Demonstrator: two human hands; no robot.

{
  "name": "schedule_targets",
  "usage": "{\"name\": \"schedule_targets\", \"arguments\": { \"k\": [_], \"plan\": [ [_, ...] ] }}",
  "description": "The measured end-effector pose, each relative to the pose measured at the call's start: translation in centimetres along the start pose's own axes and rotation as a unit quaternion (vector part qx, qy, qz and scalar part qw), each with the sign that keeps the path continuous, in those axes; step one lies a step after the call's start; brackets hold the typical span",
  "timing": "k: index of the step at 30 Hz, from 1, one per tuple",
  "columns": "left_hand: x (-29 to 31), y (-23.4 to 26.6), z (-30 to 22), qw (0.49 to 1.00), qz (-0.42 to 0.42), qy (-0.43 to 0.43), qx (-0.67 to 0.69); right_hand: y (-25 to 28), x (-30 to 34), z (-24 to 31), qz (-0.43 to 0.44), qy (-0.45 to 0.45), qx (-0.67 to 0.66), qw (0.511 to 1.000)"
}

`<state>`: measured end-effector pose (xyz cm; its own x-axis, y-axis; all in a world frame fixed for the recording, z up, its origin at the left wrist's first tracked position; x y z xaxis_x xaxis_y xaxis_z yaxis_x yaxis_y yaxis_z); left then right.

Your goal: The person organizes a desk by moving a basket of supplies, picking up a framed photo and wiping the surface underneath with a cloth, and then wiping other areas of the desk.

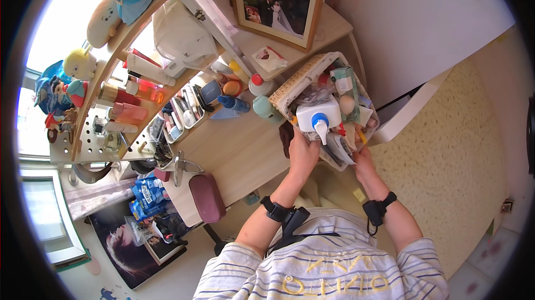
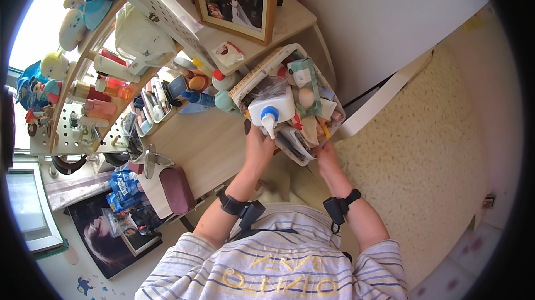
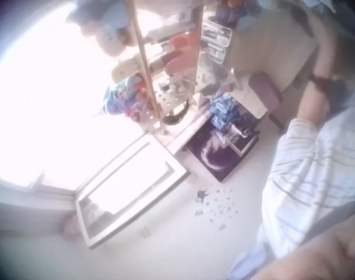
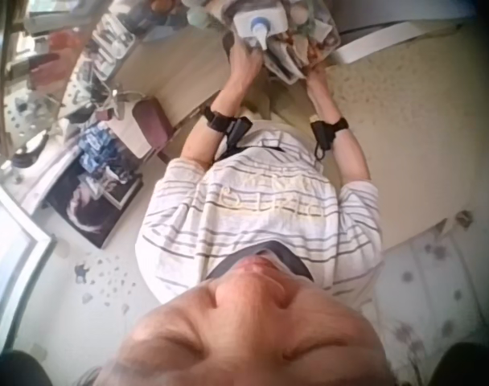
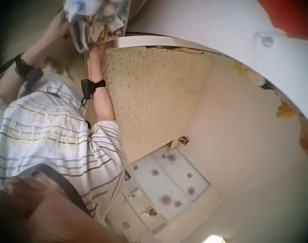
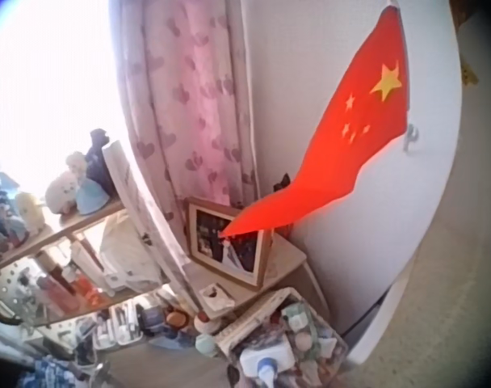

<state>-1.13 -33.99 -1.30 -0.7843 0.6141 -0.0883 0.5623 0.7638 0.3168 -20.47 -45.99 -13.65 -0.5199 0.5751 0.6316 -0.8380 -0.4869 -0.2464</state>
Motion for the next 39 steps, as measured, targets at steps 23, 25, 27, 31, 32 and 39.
{"name": "schedule_targets", "arguments": {
  "k": [23, 25, 27, 31, 32, 39],
  "plan": [
    [-10.1, -7.3, 7.3, 0.988, 0.068, 0.131, 0.053, 2.0, -5.9, 1.3, -0.157, -0.03, -0.018, 0.987],
    [-10.9, -8.0, 8.9, 0.986, 0.063, 0.142, 0.06, 1.9, -6.9, 2.0, -0.16, 0.004, -0.012, 0.987],
    [-11.1, -9.4, 9.7, 0.981, 0.055, 0.162, 0.091, 2.7, -7.6, 2.7, -0.191, 0.027, -0.022, 0.981],
    [-12.3, -9.1, 15.8, 0.99, 0.023, 0.141, 0.015, 1.2, -10.7, 2.5, -0.183, 0.086, 0.024, 0.979],
    [-12.4, -8.3, 16.7, 0.99, 0.009, 0.134, -0.033, 0.6, -11.8, 1.7, -0.181, 0.058, 0.037, 0.981],
    [-5.1, -8.7, 9.4, 0.966, 0.157, -0.079, -0.189, 5.6, -20.1, -4.1, -0.178, 0.002, 0.126, 0.976]
  ]
}}
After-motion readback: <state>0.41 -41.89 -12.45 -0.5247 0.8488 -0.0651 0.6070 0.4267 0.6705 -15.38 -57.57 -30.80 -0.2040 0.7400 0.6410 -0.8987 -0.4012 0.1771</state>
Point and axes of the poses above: each hand's wrist, its own x-axis away from the middle knuckle, its own y-axis out of the back of the hand, z = x × y, the point moved 9 cm from there along -x, towards the middle knuckle, and after that the axes turned 11 degrees about -y, right-handed, at the moved point
